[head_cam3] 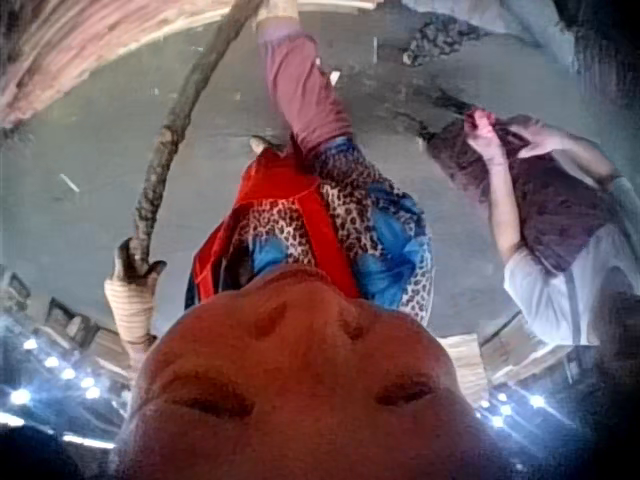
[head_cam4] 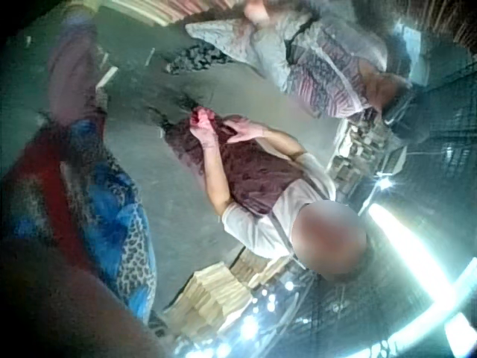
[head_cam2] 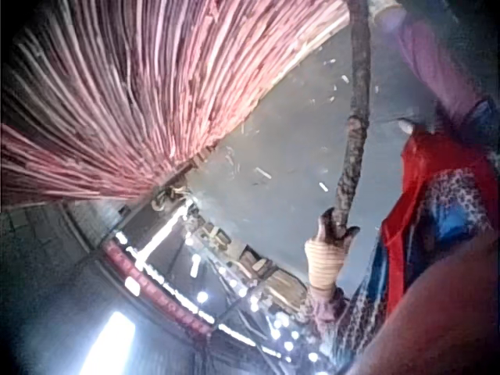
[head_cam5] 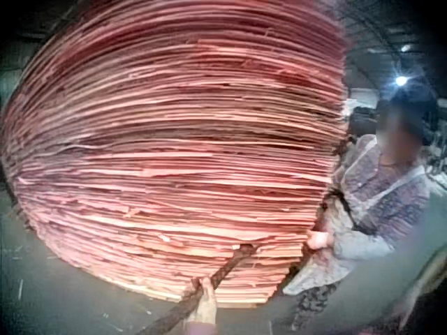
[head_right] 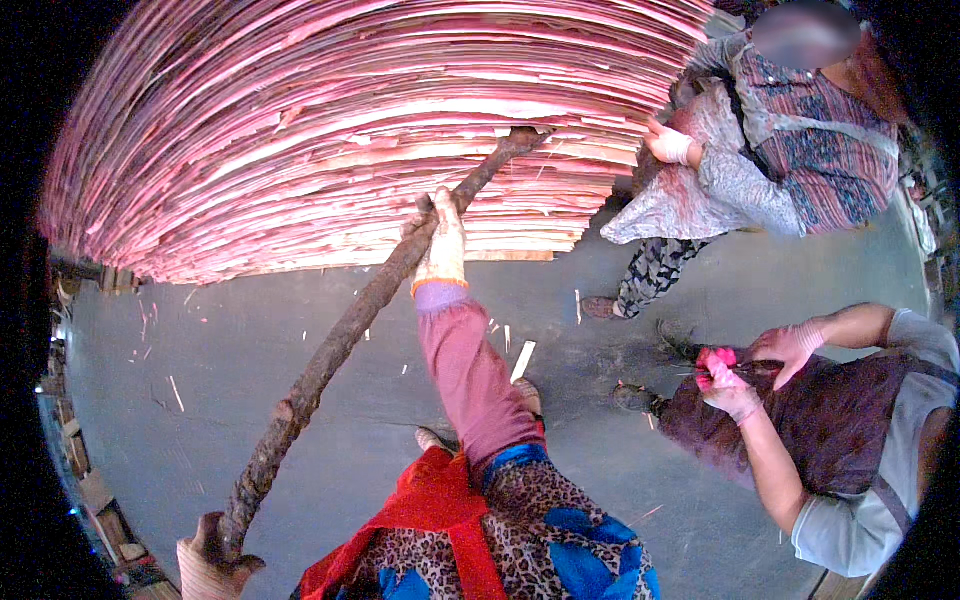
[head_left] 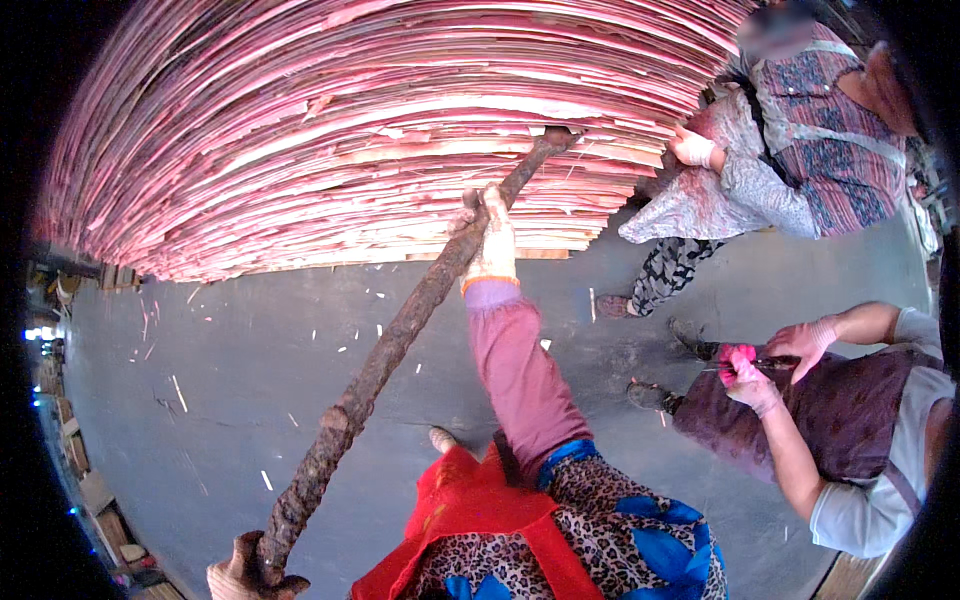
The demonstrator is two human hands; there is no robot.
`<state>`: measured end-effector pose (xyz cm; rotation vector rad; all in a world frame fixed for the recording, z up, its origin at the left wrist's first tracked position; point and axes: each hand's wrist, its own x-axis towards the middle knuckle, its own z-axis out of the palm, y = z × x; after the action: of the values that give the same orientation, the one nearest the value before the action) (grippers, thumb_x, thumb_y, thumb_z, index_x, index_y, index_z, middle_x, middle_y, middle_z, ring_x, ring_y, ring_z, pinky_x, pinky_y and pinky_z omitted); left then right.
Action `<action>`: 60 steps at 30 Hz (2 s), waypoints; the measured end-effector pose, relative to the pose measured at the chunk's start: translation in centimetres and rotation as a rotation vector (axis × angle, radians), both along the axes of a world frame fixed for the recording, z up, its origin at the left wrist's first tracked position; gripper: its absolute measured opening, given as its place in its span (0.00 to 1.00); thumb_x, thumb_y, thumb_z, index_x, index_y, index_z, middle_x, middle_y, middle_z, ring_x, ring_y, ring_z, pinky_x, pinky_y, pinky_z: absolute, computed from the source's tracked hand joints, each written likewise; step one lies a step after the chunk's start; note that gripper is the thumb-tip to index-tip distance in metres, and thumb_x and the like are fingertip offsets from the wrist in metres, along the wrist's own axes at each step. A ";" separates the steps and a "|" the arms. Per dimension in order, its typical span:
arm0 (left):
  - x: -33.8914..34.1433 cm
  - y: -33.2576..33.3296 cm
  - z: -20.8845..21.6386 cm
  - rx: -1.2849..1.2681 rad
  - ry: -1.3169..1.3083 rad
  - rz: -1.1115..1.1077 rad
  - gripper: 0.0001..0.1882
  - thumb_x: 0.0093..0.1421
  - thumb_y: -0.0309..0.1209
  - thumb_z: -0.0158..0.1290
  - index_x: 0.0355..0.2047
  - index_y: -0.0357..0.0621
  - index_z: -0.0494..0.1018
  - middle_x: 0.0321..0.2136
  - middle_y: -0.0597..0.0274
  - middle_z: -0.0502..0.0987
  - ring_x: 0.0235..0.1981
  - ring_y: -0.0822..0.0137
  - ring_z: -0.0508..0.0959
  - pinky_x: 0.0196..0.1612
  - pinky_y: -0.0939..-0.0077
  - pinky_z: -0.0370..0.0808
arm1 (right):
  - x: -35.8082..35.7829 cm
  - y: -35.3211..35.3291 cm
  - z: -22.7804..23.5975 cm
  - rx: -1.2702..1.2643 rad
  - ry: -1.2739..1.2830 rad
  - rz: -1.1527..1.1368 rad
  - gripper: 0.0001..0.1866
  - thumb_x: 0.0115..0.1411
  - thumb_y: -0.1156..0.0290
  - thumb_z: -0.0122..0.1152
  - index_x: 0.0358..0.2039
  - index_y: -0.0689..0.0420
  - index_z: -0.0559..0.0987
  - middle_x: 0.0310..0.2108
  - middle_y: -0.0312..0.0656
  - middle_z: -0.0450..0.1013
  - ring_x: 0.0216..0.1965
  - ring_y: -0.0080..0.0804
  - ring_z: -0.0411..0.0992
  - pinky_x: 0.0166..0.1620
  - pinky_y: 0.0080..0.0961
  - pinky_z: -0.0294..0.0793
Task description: The person aligns and straightens a large stack of thin plywood sheets by hand and using a long metal bar to pry and shift the layers into place.
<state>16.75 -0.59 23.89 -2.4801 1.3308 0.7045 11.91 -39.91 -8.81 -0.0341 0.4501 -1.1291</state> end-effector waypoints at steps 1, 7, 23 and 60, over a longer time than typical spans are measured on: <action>-0.8 0.1 0.5 -0.033 0.013 0.034 0.32 0.44 0.34 0.67 0.50 0.47 0.66 0.35 0.56 0.76 0.22 0.49 0.74 0.23 0.66 0.70 | 0.2 0.1 0.1 0.015 -0.009 0.015 0.18 0.56 0.56 0.63 0.39 0.49 0.68 0.27 0.32 0.71 0.22 0.23 0.67 0.29 0.26 0.72; -0.8 0.9 4.6 -0.161 0.040 0.213 0.33 0.41 0.30 0.69 0.49 0.44 0.68 0.24 0.50 0.77 0.19 0.58 0.74 0.25 0.69 0.74 | 1.1 2.4 4.5 0.281 -0.042 0.113 0.13 0.56 0.58 0.62 0.26 0.49 0.69 0.18 0.29 0.65 0.17 0.23 0.65 0.25 0.26 0.69; 4.8 -0.2 -3.6 0.033 0.026 0.550 0.26 0.30 0.24 0.65 0.33 0.33 0.71 0.24 0.64 0.75 0.25 0.71 0.74 0.28 0.73 0.72 | 3.6 -0.5 3.3 0.222 0.121 0.146 0.11 0.57 0.61 0.61 0.32 0.50 0.70 0.18 0.29 0.63 0.18 0.22 0.64 0.22 0.24 0.68; 19.6 9.0 -42.6 -0.341 0.222 0.264 0.09 0.40 0.24 0.53 0.23 0.38 0.66 0.14 0.52 0.66 0.15 0.49 0.65 0.21 0.65 0.65 | 8.5 1.5 -14.3 -0.132 0.219 0.060 0.13 0.61 0.58 0.54 0.44 0.46 0.69 0.19 0.31 0.64 0.16 0.28 0.66 0.17 0.31 0.68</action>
<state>36.36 8.37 -18.71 -2.9638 1.3002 0.8993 20.40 -38.41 -23.10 -0.2874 0.5649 -1.0990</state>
